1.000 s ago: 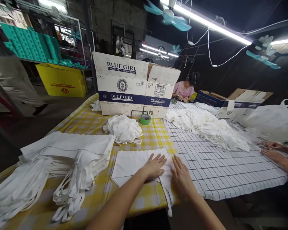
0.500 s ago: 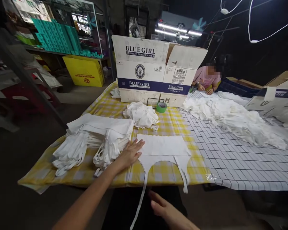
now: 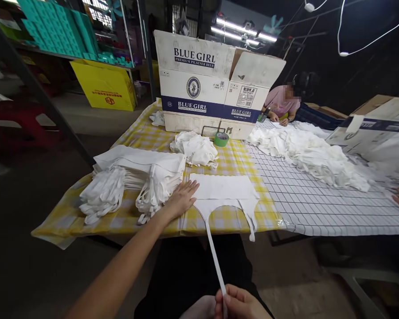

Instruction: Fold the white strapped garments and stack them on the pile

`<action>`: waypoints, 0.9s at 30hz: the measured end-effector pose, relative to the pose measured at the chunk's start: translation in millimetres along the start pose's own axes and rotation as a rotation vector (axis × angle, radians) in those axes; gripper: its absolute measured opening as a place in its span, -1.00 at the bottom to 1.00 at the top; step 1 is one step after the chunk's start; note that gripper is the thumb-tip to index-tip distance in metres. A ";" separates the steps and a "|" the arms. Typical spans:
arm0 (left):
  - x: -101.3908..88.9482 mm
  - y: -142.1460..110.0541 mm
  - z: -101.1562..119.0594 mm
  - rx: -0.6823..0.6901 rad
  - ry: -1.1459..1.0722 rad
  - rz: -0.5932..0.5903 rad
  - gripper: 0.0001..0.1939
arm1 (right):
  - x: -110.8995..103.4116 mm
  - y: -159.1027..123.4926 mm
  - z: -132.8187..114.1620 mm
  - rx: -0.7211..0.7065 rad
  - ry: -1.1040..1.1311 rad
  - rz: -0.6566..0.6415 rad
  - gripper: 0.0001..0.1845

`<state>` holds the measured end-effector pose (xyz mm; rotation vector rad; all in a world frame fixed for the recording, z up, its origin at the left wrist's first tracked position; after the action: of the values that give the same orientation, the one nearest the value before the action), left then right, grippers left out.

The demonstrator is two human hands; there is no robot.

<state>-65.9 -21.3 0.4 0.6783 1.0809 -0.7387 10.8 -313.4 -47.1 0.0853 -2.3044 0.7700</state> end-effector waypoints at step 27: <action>28.2 -92.5 123.0 0.115 -0.722 -0.233 -0.48 | 31.2 14.5 -145.9 -0.337 -1.417 0.352 -0.83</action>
<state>-68.0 -177.7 2.0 0.3289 0.4550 -1.1416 70.7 -216.5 50.3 0.0828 -3.8477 0.4808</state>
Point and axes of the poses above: each hand's wrist, its own y-axis towards the middle knuckle, its own x-axis out of the palm, z = x × y, the point moved 5 cm from there along y, towards the middle knuckle, and after that the axes turned 2 degrees about -y, right-handed, at the moved point
